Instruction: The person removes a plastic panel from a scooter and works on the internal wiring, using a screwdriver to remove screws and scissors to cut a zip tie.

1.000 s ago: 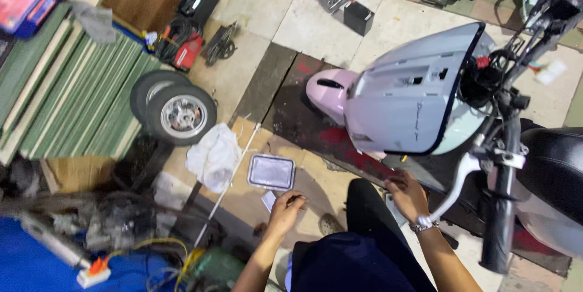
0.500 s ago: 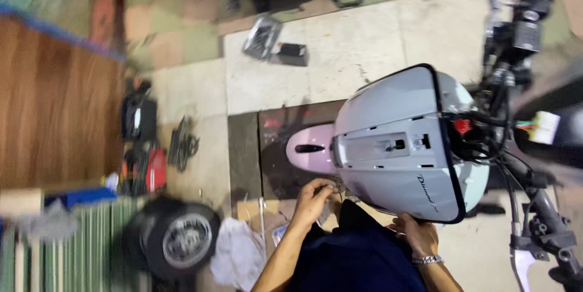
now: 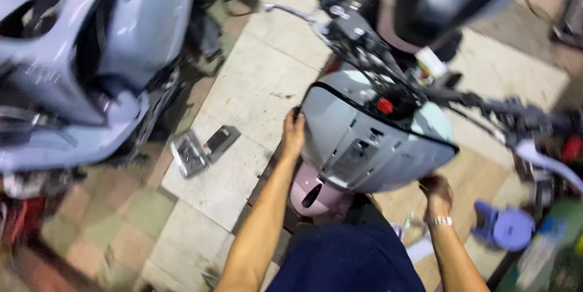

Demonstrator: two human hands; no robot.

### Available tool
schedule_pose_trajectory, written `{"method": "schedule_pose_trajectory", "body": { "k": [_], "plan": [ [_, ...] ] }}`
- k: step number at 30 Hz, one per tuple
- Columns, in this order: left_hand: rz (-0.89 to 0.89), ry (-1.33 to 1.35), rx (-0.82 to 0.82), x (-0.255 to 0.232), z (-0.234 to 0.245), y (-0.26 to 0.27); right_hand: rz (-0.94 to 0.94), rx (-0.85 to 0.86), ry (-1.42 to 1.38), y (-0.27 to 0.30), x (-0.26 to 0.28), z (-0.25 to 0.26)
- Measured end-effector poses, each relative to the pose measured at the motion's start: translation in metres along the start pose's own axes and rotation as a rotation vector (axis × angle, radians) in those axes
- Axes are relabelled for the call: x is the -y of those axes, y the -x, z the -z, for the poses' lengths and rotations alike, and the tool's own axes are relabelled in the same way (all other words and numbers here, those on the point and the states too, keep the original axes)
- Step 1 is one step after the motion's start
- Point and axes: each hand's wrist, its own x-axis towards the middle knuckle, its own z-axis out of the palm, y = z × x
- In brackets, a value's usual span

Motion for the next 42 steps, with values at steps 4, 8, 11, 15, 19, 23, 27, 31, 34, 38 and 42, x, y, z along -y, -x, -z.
{"method": "schedule_pose_trajectory", "body": {
  "k": [4, 8, 11, 15, 19, 23, 27, 31, 34, 38, 42],
  "plan": [
    [0.035, 0.038, 0.203, 0.041, 0.005, -0.041, 0.116, -0.127, -0.244, 0.01, -0.029, -0.03],
    [0.135, -0.073, 0.221, 0.043, 0.011, -0.048, 0.055, -0.446, 0.034, 0.008, -0.033, -0.047],
    [-0.071, -0.012, 0.106, 0.038, 0.005, -0.067, 0.005, -0.513, 0.008, 0.051, -0.062, -0.059],
    [-0.011, 0.137, 0.103, 0.043, 0.01, -0.079, 0.156, -0.501, 0.257, 0.091, -0.098, -0.056],
    [0.08, 0.047, 0.099, 0.028, 0.012, -0.082, 0.152, -0.551, 0.087, 0.054, -0.069, -0.056],
    [0.162, 0.226, -0.018, 0.04, 0.014, -0.049, 0.281, -0.553, 0.145, 0.061, -0.07, -0.051],
    [0.259, 0.435, 0.048, 0.036, 0.01, -0.052, 0.184, -0.585, 0.354, 0.082, -0.068, -0.048],
    [0.151, 0.115, 0.141, 0.047, 0.007, -0.081, 0.338, -0.626, 0.636, 0.125, -0.044, -0.053],
    [0.177, -0.039, 0.211, 0.044, -0.005, -0.091, 0.532, -0.766, 0.277, 0.171, 0.048, -0.075],
    [0.291, 0.211, 0.286, 0.033, -0.007, -0.077, 0.956, -0.351, 0.662, 0.223, 0.172, -0.195],
    [0.228, 0.02, 0.209, -0.003, -0.008, -0.066, 0.937, -0.352, 1.054, 0.228, 0.235, -0.289]
  ]
}}
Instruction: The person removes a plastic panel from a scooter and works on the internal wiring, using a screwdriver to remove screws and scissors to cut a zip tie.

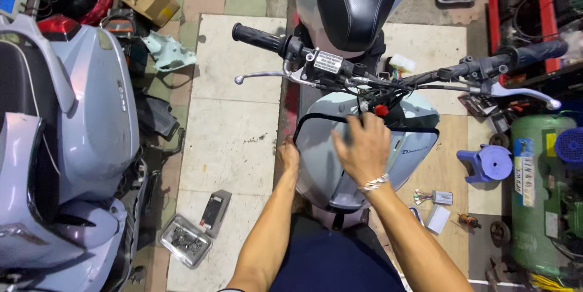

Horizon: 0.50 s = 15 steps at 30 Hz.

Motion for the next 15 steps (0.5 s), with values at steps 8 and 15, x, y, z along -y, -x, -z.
{"method": "schedule_pose_trajectory", "body": {
  "k": [8, 15],
  "plan": [
    [0.085, -0.155, -0.029, -0.008, -0.005, 0.002, 0.042, 0.081, 0.15, -0.023, 0.015, -0.026],
    [-0.158, -0.251, 0.076, 0.011, 0.008, 0.059, -0.191, 0.412, 0.088, -0.021, 0.029, -0.001]
  ]
}}
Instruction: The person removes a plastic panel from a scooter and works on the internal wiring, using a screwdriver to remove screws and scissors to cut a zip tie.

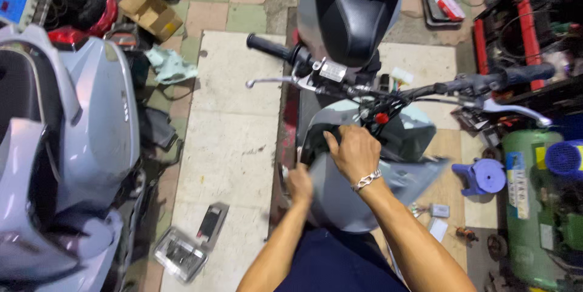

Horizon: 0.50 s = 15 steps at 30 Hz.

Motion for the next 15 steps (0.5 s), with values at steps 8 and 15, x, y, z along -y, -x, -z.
{"method": "schedule_pose_trajectory", "body": {
  "k": [8, 15],
  "plan": [
    [-0.668, 0.149, 0.169, 0.023, 0.045, 0.061, 0.248, -0.378, -0.405, 0.116, -0.028, 0.055],
    [-0.169, 0.68, 0.509, 0.07, 0.122, 0.077, -0.553, 0.168, -1.239, 0.15, -0.293, -0.022]
  ]
}}
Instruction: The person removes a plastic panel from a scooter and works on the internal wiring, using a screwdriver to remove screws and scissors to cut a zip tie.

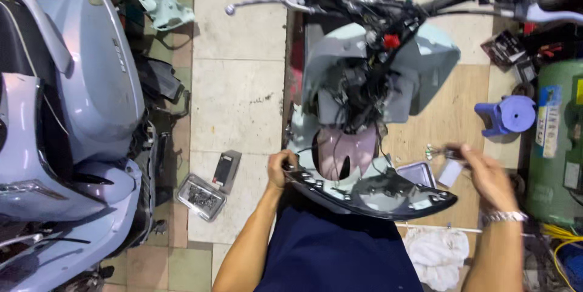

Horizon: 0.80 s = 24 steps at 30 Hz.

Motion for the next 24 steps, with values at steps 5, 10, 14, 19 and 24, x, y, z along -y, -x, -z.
{"method": "schedule_pose_trajectory", "body": {
  "k": [5, 10, 14, 19, 24],
  "plan": [
    [-0.035, 0.041, -0.013, -0.002, -0.007, 0.032, -0.088, 0.256, -0.325, -0.023, -0.201, 0.013],
    [-0.055, 0.116, -0.042, -0.006, -0.017, 0.065, 0.062, 0.276, -0.61, -0.023, -0.229, 0.02],
    [-0.113, 0.067, 0.015, -0.003, -0.012, 0.084, 0.088, 0.244, -0.469, -0.01, -0.183, 0.023],
    [0.2, -0.142, 0.145, 0.016, 0.003, 0.066, 0.034, 0.298, -0.386, -0.038, -0.197, 0.026],
    [0.359, -0.73, 0.196, 0.033, -0.011, -0.003, 0.02, 0.35, -0.347, -0.071, -0.235, 0.037]
  ]
}}
